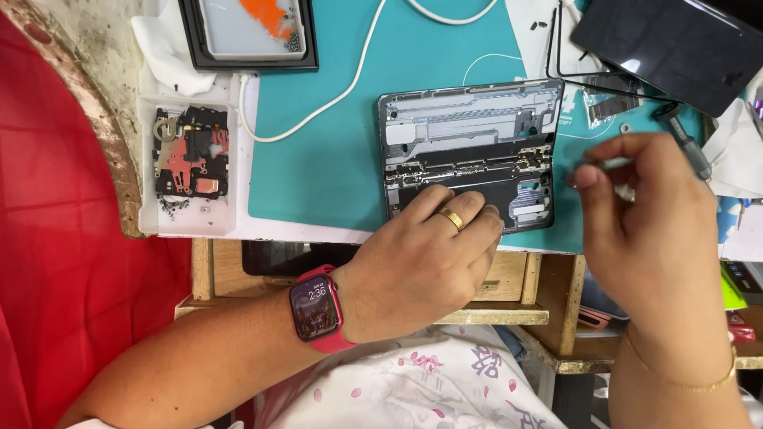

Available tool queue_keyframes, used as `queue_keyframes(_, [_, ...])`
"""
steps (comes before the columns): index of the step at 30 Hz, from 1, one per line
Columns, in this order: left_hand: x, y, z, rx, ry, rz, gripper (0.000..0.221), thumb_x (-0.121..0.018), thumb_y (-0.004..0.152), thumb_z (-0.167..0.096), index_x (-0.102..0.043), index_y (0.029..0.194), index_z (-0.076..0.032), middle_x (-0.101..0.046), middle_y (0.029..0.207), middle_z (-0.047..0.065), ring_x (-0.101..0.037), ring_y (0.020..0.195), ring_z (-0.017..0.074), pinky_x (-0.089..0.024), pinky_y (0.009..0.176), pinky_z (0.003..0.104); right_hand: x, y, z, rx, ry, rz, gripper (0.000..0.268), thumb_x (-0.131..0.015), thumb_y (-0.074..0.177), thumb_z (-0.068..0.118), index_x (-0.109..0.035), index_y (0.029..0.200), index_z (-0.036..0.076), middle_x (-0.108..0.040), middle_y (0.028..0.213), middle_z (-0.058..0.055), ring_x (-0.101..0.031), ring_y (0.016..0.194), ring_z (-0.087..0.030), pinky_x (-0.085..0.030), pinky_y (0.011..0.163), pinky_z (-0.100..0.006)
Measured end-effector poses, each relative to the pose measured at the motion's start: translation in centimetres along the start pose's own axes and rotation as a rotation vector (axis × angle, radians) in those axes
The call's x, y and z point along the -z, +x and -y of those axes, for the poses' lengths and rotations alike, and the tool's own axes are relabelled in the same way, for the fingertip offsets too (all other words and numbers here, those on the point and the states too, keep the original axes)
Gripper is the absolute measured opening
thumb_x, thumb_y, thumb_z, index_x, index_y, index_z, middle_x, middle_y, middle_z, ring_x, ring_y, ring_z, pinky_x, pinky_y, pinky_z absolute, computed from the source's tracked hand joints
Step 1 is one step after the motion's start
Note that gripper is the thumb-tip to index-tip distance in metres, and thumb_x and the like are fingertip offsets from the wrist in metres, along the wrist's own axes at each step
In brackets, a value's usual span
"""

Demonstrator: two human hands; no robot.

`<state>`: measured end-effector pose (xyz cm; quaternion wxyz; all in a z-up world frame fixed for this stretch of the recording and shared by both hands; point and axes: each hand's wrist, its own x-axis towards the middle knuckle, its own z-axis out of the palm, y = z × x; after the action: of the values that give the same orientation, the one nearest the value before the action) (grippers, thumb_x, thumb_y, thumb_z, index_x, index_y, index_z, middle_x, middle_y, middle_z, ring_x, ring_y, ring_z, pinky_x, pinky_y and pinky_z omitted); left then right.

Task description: Disassembling and manipulating internal components of a mobile phone using precision tools on a repair bench.

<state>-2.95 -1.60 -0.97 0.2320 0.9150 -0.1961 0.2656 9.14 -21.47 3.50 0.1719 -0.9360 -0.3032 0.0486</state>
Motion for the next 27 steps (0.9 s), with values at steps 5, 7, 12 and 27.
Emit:
queue_keyframes(5, [0.4,0.1,0.0,0.004,-0.024,0.003,0.013,-0.059,0.105,0.000,-0.070,0.099,0.002,-0.065,0.098,0.013,-0.059,0.094,0.0306,-0.048,0.082,0.041,-0.6,-2.2,2.1,-0.224,0.138,0.031,0.024,-0.061,0.105,0.010,-0.065,0.127,0.002,-0.074,0.113,-0.009,-0.070,0.093,-0.020,-0.054,0.073,-0.034])
queue_keyframes(7, [0.3,0.1,0.1,0.017,-0.061,0.007,0.014,-0.060,0.104,-0.002,-0.071,0.111,0.003,-0.069,0.103,0.015,-0.063,0.099,0.0324,-0.052,0.087,0.043,-0.9,-2.5,2.0,-0.190,0.169,-0.004,0.025,-0.063,0.103,0.007,-0.066,0.126,-0.001,-0.074,0.119,-0.010,-0.069,0.091,-0.019,-0.056,0.067,-0.032])
queue_keyframes(12, [1.4,2.2,2.1,0.355,-0.056,0.058,0.033,-0.056,0.103,-0.012,-0.062,0.134,-0.005,-0.062,0.139,0.018,-0.059,0.128,0.0397,-0.053,0.095,0.052,-0.8,-3.2,2.2,-0.290,0.360,0.028,0.032,-0.062,0.096,0.006,-0.063,0.128,0.002,-0.072,0.123,-0.011,-0.068,0.093,-0.017,-0.060,0.072,-0.030])
queue_keyframes(27, [6.7,7.9,8.1,0.430,-0.252,0.139,0.013,-0.057,0.103,-0.012,-0.058,0.090,-0.009,-0.061,0.080,0.007,-0.057,0.073,0.0270,-0.040,0.065,0.042,-1.7,-4.7,1.7,-0.294,0.419,-0.141,0.023,-0.061,0.104,0.014,-0.066,0.124,0.006,-0.075,0.112,-0.005,-0.063,0.088,-0.013,-0.054,0.071,-0.028])
